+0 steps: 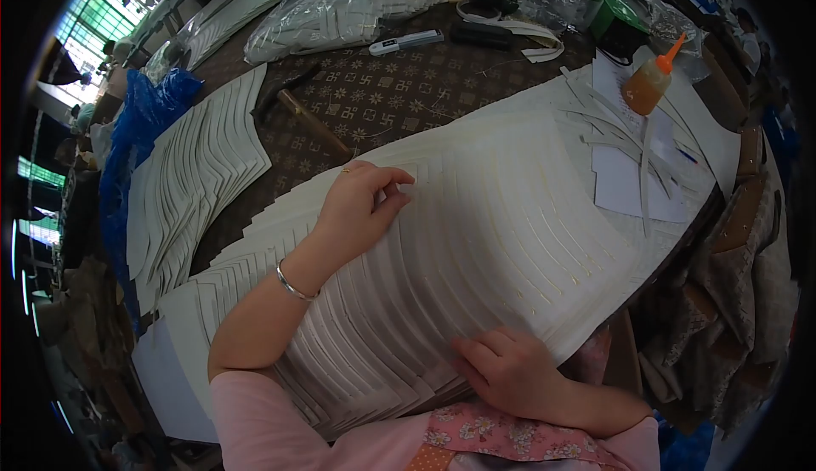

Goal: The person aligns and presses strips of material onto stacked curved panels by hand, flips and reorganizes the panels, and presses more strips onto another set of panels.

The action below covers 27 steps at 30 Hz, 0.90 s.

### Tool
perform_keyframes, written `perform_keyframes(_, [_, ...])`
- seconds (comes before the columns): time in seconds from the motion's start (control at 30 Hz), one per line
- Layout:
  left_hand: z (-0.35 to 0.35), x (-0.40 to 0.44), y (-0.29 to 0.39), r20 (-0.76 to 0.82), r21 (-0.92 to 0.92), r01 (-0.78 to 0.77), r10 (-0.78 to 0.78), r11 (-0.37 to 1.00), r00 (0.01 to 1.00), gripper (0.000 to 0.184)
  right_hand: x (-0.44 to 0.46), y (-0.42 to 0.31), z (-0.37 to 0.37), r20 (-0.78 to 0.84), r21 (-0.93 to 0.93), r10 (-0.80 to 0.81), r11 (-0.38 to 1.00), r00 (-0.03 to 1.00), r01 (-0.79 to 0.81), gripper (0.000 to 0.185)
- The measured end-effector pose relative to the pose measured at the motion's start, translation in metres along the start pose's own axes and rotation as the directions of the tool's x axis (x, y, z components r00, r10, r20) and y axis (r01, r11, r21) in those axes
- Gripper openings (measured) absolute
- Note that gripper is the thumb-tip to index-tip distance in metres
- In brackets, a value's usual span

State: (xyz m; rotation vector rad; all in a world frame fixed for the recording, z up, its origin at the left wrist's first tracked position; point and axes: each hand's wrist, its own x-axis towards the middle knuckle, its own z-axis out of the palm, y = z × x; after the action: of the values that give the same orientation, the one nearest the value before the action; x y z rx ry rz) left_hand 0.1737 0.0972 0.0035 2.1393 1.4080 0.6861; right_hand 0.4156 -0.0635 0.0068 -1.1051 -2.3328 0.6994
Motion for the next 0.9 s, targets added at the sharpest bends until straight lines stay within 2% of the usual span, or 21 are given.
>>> perform_keyframes(0.43, [0.007,0.0,-0.001,-0.066,0.021,-0.016,0.017,1.0,0.998,0.01,0.0,0.001,0.0,0.001,-0.007,-0.007,1.0,1.0,0.007,0.021])
perform_keyframes(0.7, [0.013,-0.002,-0.002,-0.139,0.055,-0.058,0.065,0.997,0.988,0.009,0.0,0.0,-0.002,0.059,-0.01,0.027,1.0,0.998,-0.027,0.023])
perform_keyframes(0.77, [0.015,-0.003,-0.006,-0.141,0.074,-0.111,0.121,0.991,0.983,0.013,0.0,-0.001,-0.001,0.055,-0.01,0.028,1.0,0.998,-0.027,0.022])
perform_keyframes(0.9, [0.014,-0.006,-0.005,-0.13,0.08,-0.111,0.12,0.991,0.984,0.021,0.0,0.0,-0.001,0.048,-0.014,0.024,1.0,0.999,-0.024,0.021])
